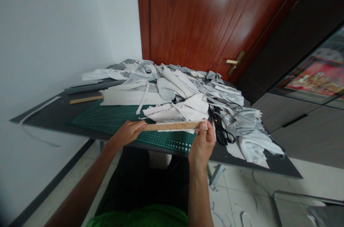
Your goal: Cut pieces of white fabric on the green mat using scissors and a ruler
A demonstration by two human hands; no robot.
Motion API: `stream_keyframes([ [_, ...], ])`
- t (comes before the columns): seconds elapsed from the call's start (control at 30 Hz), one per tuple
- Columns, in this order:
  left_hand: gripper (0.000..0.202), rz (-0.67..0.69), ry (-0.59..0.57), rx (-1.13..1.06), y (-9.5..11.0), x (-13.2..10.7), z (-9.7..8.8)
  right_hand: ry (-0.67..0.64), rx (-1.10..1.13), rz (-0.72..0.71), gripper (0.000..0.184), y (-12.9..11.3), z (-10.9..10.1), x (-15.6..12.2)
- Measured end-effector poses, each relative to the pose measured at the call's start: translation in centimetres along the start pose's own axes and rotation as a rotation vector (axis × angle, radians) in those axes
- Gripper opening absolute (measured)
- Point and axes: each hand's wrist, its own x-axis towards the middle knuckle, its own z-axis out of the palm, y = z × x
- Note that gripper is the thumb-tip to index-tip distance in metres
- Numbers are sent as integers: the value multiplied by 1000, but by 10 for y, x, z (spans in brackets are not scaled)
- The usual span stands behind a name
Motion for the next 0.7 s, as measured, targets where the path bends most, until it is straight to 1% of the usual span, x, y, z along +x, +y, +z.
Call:
stream_keyframes([
  [0.13, 37, 5, 10, 14, -3, 0, 2, -14, 52, 53, 38, -5, 1, 3],
  [0.3, 41, 9, 5, 34, -3, -1, 3, 17, 3, -9, 34, -3, 1, 2],
  [0.4, 41, 13, 6, 15, 0, 1, 1, 1, -67, -40, 33, -1, 2, -1],
  [0.57, 41, 28, 31, 16, 2, 1, 0, -14, -29, -18, 37, -4, 3, -4],
  [0.7, 39, 8, 58, 15, -1, -1, 2, -59, -39, -28, 35, -5, 1, -3],
])
